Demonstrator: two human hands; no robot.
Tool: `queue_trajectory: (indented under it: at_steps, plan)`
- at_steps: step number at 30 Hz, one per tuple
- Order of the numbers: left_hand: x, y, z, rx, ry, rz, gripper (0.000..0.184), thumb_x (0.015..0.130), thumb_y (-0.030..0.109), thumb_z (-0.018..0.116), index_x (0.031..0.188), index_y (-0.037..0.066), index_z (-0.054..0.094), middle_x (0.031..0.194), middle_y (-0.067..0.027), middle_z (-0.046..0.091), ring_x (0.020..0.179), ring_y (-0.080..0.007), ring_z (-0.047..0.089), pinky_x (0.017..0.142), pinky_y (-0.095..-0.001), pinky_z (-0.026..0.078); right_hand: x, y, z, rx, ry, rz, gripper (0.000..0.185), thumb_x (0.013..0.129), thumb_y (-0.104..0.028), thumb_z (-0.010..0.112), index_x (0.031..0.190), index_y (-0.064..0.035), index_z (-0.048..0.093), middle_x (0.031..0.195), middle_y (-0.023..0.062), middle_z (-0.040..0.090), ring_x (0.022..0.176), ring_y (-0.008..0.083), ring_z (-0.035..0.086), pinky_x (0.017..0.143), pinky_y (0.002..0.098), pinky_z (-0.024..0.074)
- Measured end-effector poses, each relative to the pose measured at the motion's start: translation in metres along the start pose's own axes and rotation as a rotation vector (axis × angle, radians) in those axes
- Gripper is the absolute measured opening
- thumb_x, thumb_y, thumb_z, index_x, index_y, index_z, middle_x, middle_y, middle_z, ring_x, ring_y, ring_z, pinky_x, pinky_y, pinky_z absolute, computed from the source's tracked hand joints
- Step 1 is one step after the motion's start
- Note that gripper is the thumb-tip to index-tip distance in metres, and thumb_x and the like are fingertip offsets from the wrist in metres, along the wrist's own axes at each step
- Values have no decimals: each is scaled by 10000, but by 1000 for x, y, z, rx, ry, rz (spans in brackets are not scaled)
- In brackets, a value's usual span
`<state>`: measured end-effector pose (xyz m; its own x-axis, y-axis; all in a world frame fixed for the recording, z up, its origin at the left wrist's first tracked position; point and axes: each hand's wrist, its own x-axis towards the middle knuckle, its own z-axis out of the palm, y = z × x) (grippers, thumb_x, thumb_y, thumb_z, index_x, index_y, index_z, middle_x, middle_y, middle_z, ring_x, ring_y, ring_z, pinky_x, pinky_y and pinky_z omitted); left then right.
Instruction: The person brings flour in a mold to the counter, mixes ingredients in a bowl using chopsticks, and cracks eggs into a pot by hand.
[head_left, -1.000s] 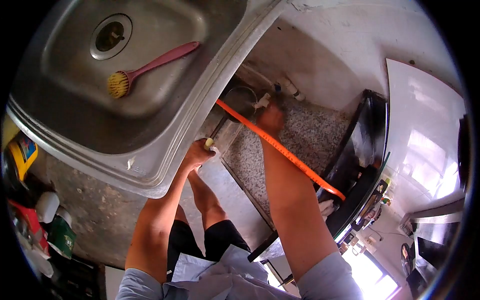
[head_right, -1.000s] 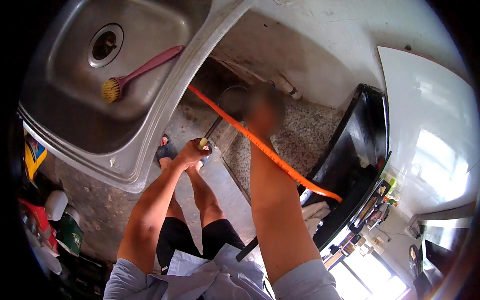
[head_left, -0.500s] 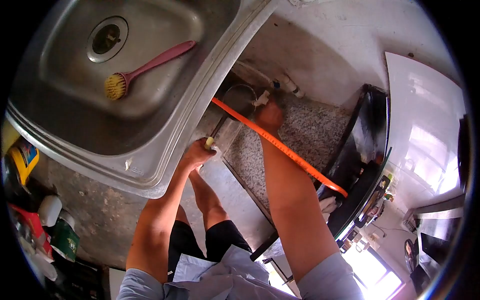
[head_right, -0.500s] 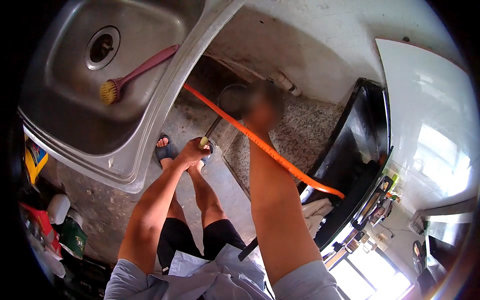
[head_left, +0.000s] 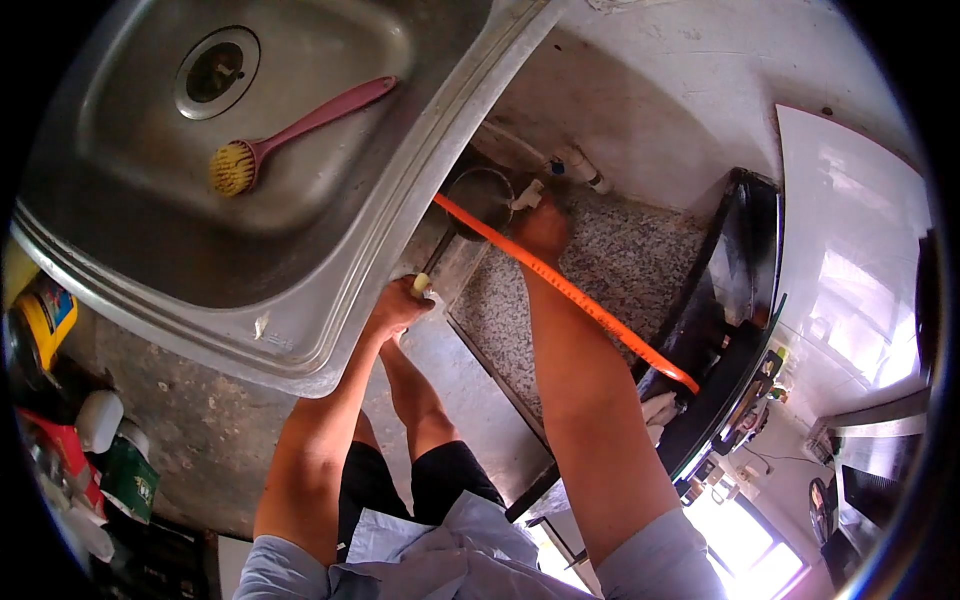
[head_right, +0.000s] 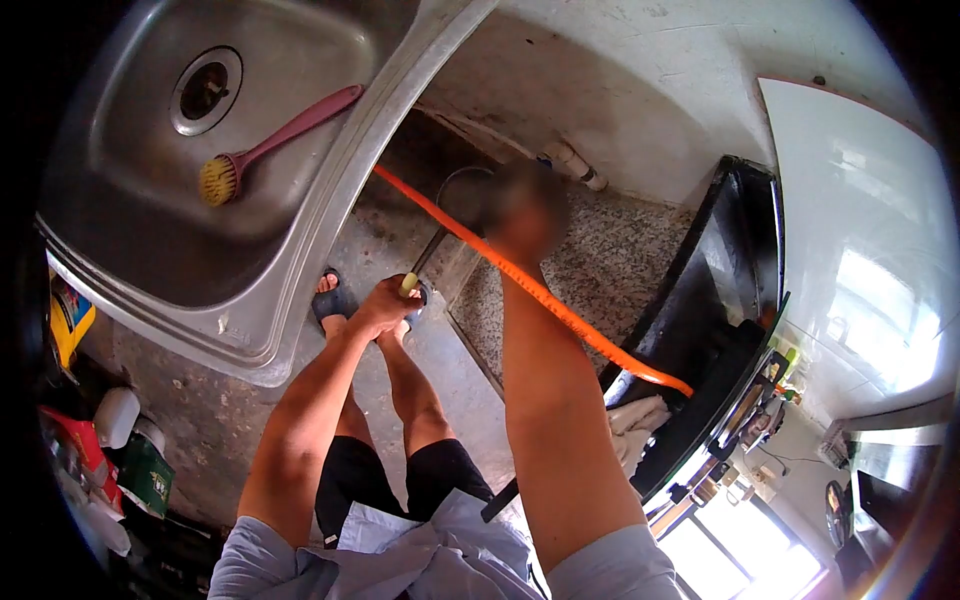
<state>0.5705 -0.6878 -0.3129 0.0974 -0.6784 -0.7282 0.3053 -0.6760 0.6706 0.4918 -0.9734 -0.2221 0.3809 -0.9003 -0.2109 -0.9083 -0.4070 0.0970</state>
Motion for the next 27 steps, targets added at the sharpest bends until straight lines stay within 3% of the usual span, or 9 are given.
queue_trajectory:
  at_steps: [4,10,12,14,16,19,21,24,27]
  plan:
    - [2,-1,0,-25,7,13,306,819,114,785,1082,19,661,911,-31,691,826,-136,615,763,-310,517,-2,-6,-4,50,-23,78,422,806,-251,747,1162,-73,605,976,221,738,968,426,720,860,524,576]
    - [-1,8,-3,-13,1,-33,314,808,127,793,1074,17,667,930,-49,711,847,-144,636,792,-313,530,-4,1,2,68,38,8,450,773,-216,768,1170,-71,612,998,211,741,987,410,719,873,500,580]
    - [3,3,-3,1,7,-4,306,808,129,791,1067,19,670,928,-49,712,845,-145,638,788,-315,532,-6,-5,-3,170,276,-173,454,768,-204,772,1172,-75,611,998,205,742,984,406,721,865,499,583]
    - [7,-4,-2,34,22,37,297,807,131,788,1059,24,672,919,-47,710,838,-147,639,779,-315,532,-9,-12,-10,207,292,-155,457,767,-199,777,1175,-78,610,1001,202,742,983,406,721,854,503,585]
    - [9,-5,-1,38,20,46,290,805,130,788,1051,27,673,907,-44,706,830,-148,638,772,-316,532,-7,-11,-5,180,89,61,458,771,-199,781,1179,-81,609,1007,203,741,983,412,720,843,512,587]
    - [10,-2,-2,0,-3,17,281,805,124,790,1040,28,670,894,-38,698,820,-145,633,764,-317,530,-14,-21,-10,236,113,138,470,783,-258,795,1180,-81,615,1023,203,740,970,422,722,823,521,589]
    - [7,2,-4,-29,-11,7,275,805,114,790,1033,24,664,894,-38,693,817,-142,628,761,-318,528,-15,-26,-15,147,110,133,419,804,-341,805,1049,-31,667,1003,173,741,938,376,740,753,474,591]
    - [7,4,-8,-51,-60,32,271,813,104,789,1035,21,657,909,-41,689,829,-139,624,767,-316,522,-10,-28,-8,12,60,189,461,793,-377,826,1003,12,696,978,160,741,902,352,751,729,455,593]
    - [12,-2,-5,-95,-73,23,278,820,88,788,1051,22,649,918,-40,684,842,-139,622,781,-314,518,18,-11,12,452,-196,355,390,821,-331,801,999,7,721,978,158,743,912,337,748,733,438,596]
